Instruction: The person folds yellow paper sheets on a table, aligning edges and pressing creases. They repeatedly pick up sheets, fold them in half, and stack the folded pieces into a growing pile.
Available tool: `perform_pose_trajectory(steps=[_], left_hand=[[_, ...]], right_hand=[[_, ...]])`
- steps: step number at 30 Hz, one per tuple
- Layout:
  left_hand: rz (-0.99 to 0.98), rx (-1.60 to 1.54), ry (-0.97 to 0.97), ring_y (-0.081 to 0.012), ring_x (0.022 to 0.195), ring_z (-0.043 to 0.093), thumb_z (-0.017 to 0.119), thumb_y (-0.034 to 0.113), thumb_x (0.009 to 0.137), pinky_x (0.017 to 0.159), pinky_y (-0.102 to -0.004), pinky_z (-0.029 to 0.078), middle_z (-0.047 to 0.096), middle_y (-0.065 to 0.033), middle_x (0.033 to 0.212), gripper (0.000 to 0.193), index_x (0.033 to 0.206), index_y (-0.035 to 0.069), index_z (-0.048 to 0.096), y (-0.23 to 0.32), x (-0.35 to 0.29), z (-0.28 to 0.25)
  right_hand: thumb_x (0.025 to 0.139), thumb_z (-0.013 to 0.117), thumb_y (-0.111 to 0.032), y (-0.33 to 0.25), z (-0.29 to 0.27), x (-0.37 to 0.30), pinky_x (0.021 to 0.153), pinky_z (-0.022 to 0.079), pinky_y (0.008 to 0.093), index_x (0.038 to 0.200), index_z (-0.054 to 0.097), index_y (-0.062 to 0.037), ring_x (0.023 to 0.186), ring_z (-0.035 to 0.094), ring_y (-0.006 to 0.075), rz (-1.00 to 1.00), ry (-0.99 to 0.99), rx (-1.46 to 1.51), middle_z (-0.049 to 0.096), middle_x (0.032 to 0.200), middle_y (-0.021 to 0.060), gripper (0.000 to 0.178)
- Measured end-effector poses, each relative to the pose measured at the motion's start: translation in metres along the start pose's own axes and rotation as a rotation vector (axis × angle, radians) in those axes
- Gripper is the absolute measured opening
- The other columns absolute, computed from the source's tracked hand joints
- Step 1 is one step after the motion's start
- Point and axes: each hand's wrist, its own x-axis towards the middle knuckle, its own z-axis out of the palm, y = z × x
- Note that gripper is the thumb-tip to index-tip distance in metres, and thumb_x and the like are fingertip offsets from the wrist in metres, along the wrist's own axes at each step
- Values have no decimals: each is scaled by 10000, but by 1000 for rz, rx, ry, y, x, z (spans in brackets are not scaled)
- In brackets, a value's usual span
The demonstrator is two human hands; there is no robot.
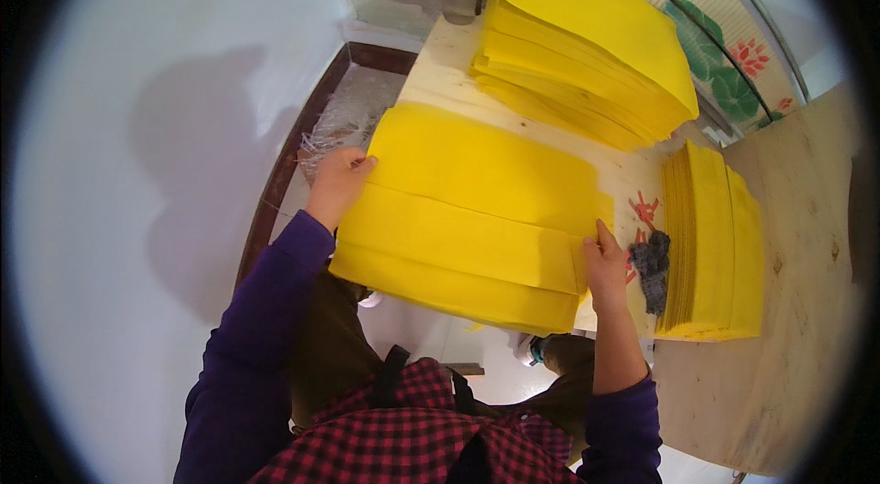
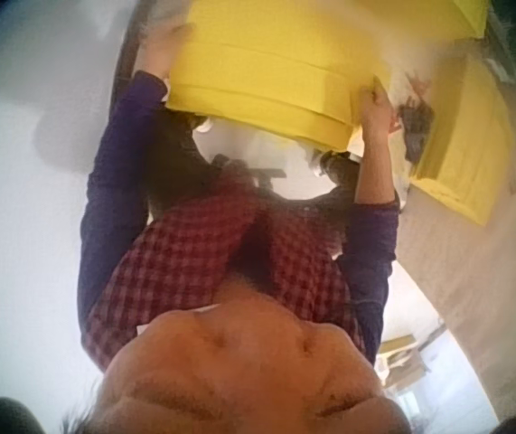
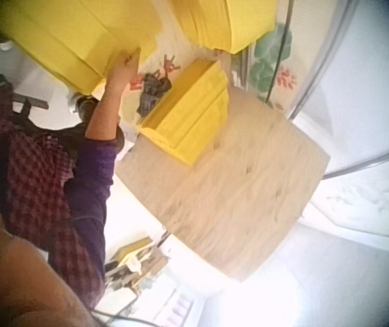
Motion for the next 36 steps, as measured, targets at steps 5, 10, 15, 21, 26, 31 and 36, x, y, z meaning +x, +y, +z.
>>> perform_pose_trajectory(steps=[5,10,15,21,26,31,36], left_hand=[[-31,-51,7,-153,653,551,611,149,911,611,-300,440,599,-95,718,228,876,-76,614,7,-3,-1],[-71,-87,-18,-289,743,634,618,192,888,673,-361,478,650,-193,812,258,902,-65,635,4,-2,-1],[-202,-196,-84,-210,745,626,601,209,909,673,-321,475,664,-128,836,270,952,-54,638,10,1,-4],[-382,-444,-208,-130,715,608,594,186,927,659,-291,471,685,-52,870,238,1029,-14,673,28,13,-13],[-367,-497,-350,-148,770,650,592,150,916,692,-270,498,691,-76,907,239,1062,-28,659,28,39,-10],[-372,-508,-372,-145,785,661,615,99,889,720,-258,514,694,-76,922,228,1068,-37,654,21,62,-2],[-344,-546,-404,-141,804,661,635,47,871,739,-258,516,696,-76,927,202,1055,-33,657,14,71,-4]], right_hand=[[932,567,-117,1,1,0,826,477,266,1374,438,61,936,602,155,-9,1,65,631,1178,139,494],[933,572,-122,8,0,2,815,474,262,1375,441,57,918,593,149,-28,-6,69,636,1145,126,495],[927,597,-172,10,-5,8,777,464,256,1352,471,43,866,580,138,-33,-3,-30,635,1030,103,492],[918,612,-171,-6,-15,24,649,428,251,1312,495,31,740,537,113,170,-73,200,605,868,66,458],[935,594,-194,-17,-16,54,641,406,273,1326,472,52,726,511,105,245,-157,216,584,863,29,478],[839,682,-150,-19,-9,88,563,387,255,1178,585,15,642,533,100,234,-134,316,653,861,33,390],[828,696,-148,-27,-22,106,637,393,257,1085,636,-68,766,549,95,256,-308,193,655,918,-10,275]])
